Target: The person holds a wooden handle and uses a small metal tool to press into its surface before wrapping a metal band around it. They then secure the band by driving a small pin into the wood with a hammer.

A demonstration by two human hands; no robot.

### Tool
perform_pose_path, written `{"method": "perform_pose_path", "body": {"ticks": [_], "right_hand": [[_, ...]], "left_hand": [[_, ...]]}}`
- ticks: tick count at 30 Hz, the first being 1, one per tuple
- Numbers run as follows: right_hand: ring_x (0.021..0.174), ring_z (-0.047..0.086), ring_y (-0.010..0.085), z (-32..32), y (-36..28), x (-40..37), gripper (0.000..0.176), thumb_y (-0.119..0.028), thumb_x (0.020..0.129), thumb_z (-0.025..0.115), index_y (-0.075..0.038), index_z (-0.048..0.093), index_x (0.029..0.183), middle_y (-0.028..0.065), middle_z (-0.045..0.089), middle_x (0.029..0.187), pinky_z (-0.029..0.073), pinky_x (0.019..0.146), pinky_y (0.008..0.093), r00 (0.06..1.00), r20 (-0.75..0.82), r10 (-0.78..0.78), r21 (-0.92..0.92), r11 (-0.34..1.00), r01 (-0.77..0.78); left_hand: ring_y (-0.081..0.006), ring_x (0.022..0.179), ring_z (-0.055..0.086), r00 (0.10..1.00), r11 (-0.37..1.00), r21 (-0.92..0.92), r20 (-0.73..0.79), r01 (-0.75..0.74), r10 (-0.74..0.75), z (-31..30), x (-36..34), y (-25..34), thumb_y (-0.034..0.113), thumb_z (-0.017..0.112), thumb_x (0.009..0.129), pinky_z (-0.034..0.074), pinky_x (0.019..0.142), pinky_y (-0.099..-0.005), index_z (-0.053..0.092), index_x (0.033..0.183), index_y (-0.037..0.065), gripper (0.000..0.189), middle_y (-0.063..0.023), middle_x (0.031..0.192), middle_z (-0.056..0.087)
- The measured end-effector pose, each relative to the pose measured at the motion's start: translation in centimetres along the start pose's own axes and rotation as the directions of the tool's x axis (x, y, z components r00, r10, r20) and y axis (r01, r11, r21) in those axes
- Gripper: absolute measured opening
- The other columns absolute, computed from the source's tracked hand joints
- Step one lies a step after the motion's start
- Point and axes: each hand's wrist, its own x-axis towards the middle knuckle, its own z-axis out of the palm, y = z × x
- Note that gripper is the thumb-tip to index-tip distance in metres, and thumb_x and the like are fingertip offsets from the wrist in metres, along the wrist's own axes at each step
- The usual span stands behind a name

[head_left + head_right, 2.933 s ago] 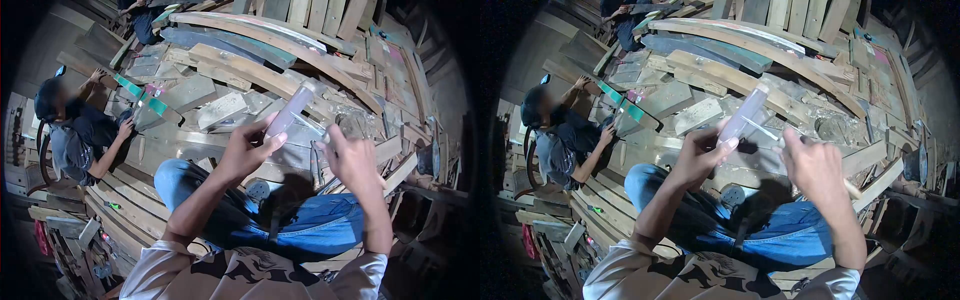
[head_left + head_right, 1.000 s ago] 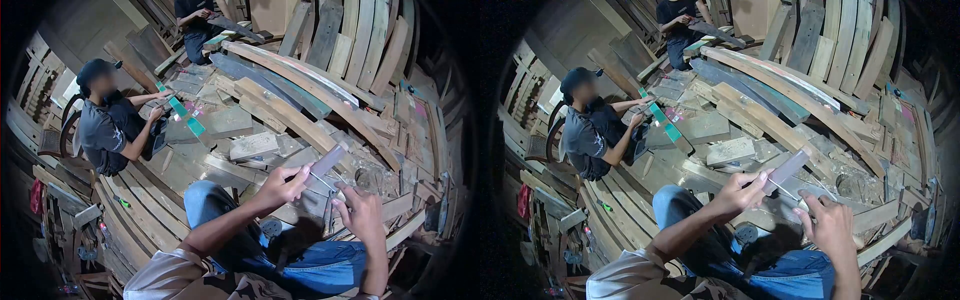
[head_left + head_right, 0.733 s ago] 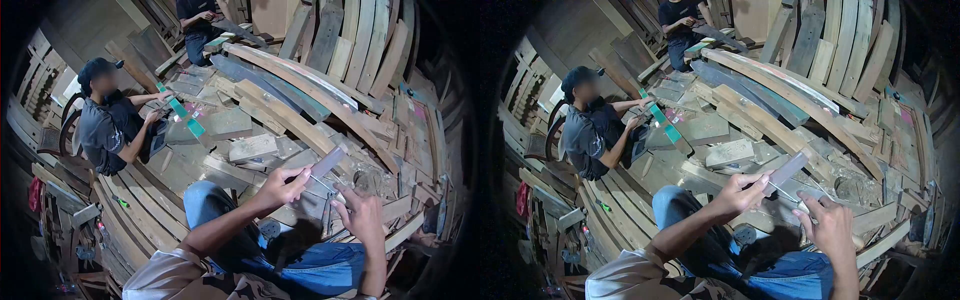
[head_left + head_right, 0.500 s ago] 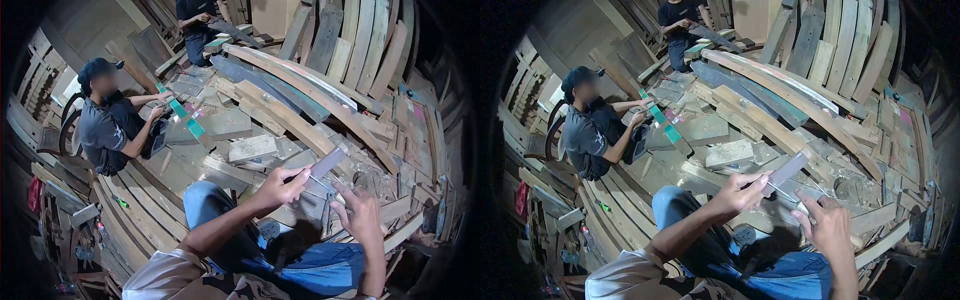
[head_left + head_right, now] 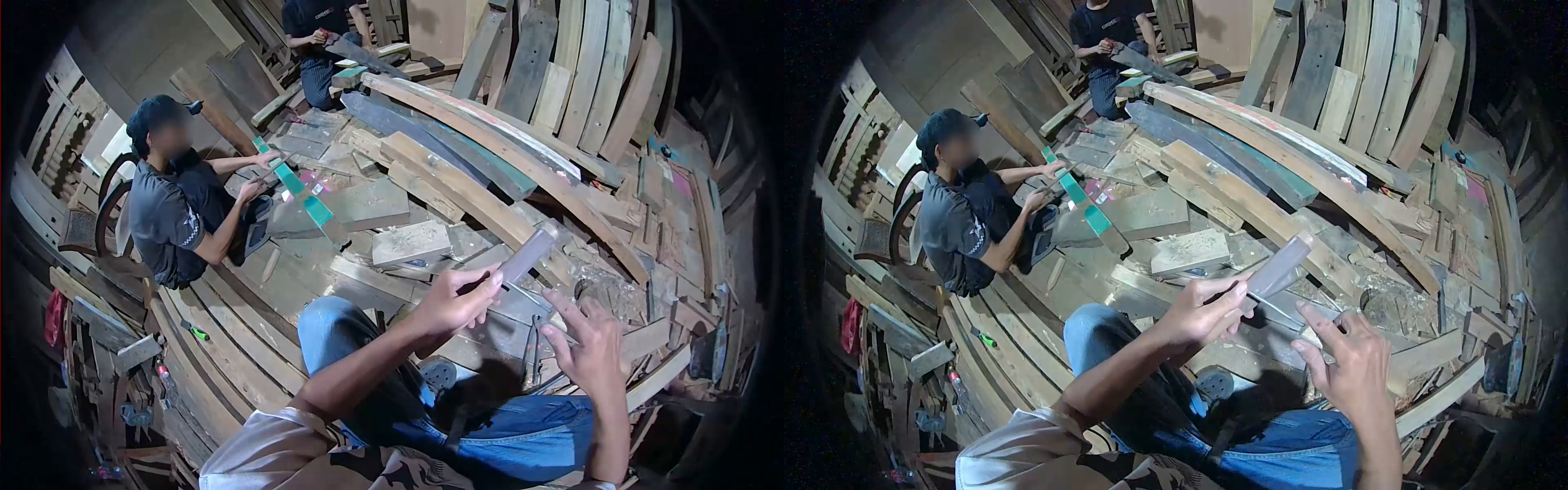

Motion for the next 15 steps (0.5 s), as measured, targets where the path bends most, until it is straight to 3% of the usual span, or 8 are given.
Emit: {"method": "perform_pose_path", "body": {"ticks": [4, 6, 8, 10, 11, 12, 15], "right_hand": [[0.064, 0.055, 0.0306, -0.1, -0.1, 0.0, 0.045, -0.031, 0.079, 0.077, -0.020, 0.070, 0.122, 0.0117, 0.051, 0.070, 0.044, 0.055, 0.0432, 1.000, -0.005, -0.002, 0.009, 1.000, 0.002], [0.064, 0.055, 0.0306, 0.0, 0.0, 0.0, 0.045, -0.031, 0.079, 0.077, -0.020, 0.070, 0.122, 0.0118, 0.051, 0.070, 0.044, 0.056, 0.0430, 1.000, -0.010, -0.016, 0.024, 1.000, 0.016], [0.064, 0.055, 0.0305, -0.1, -0.1, 0.1, 0.045, -0.030, 0.079, 0.077, -0.020, 0.071, 0.122, 0.0118, 0.051, 0.070, 0.044, 0.056, 0.0428, 0.999, -0.015, -0.037, 0.031, 0.999, 0.038], [0.064, 0.055, 0.0307, -0.6, -0.4, 0.2, 0.044, -0.031, 0.079, 0.077, -0.019, 0.071, 0.121, 0.0122, 0.051, 0.069, 0.044, 0.057, 0.0424, 1.000, 0.014, -0.010, 0.012, 1.000, 0.010], [0.063, 0.054, 0.0307, -0.1, 0.1, 0.2, 0.044, -0.031, 0.079, 0.078, -0.019, 0.072, 0.120, 0.0121, 0.050, 0.069, 0.044, 0.056, 0.0418, 0.999, -0.021, -0.045, 0.017, 0.999, 0.045], [0.063, 0.054, 0.0307, -0.1, 0.2, 0.2, 0.044, -0.031, 0.079, 0.078, -0.019, 0.072, 0.120, 0.0121, 0.050, 0.069, 0.044, 0.056, 0.0418, 0.998, -0.029, -0.062, 0.004, 0.998, 0.062], [0.063, 0.055, 0.0308, -0.3, -0.1, 0.4, 0.044, -0.032, 0.079, 0.078, -0.020, 0.071, 0.121, 0.0126, 0.051, 0.069, 0.044, 0.056, 0.0414, 1.000, 0.016, -0.014, 0.028, 1.000, 0.014]], "left_hand": [[-0.0086, 0.069, 0.056, 1.000, 1.000, 0.013, 0.024, 0.000, 0.000, 0.1, 0.0, -0.5, 0.028, 0.051, 0.105, 0.048, 0.059, -0.0247, 0.047, 0.146, 0.004, 0.048, -0.0069, 0.092, 0.065], [-0.0049, 0.064, 0.054, 1.000, 0.998, -0.059, -0.001, -0.030, 0.030, 0.3, 0.2, -1.1, 0.034, 0.056, 0.103, 0.044, 0.055, -0.0213, 0.055, 0.140, 0.007, 0.047, 0.0009, 0.084, 0.062], [-0.0052, 0.064, 0.054, 0.998, 0.996, -0.059, 0.016, -0.064, 0.065, 0.1, 0.3, -1.1, 0.037, 0.056, 0.102, 0.044, 0.054, -0.0214, 0.055, 0.141, 0.007, 0.049, 0.0005, 0.083, 0.062], [-0.0055, 0.064, 0.054, 1.000, 0.997, -0.075, 0.001, 0.030, -0.030, 0.1, 0.4, -0.8, 0.040, 0.055, 0.102, 0.044, 0.054, -0.0217, 0.053, 0.142, 0.007, 0.052, -0.0004, 0.083, 0.063], [-0.0058, 0.064, 0.054, 1.000, 0.999, -0.052, 0.017, -0.003, 0.003, -0.2, 0.7, -1.1, 0.043, 0.055, 0.102, 0.045, 0.054, -0.0223, 0.053, 0.142, 0.007, 0.054, -0.0011, 0.083, 0.063], [-0.0085, 0.067, 0.057, 0.999, 0.999, 0.021, 0.042, 0.027, -0.028, -0.5, 0.8, -0.8, 0.033, 0.050, 0.105, 0.048, 0.059, -0.0246, 0.051, 0.141, 0.002, 0.048, -0.0037, 0.089, 0.065], [-0.0085, 0.066, 0.056, 0.997, 0.998, -0.025, 0.040, -0.059, 0.060, -0.5, 1.0, -1.0, 0.032, 0.051, 0.105, 0.048, 0.059, -0.0244, 0.051, 0.142, 0.002, 0.047, -0.0039, 0.088, 0.065]]}}
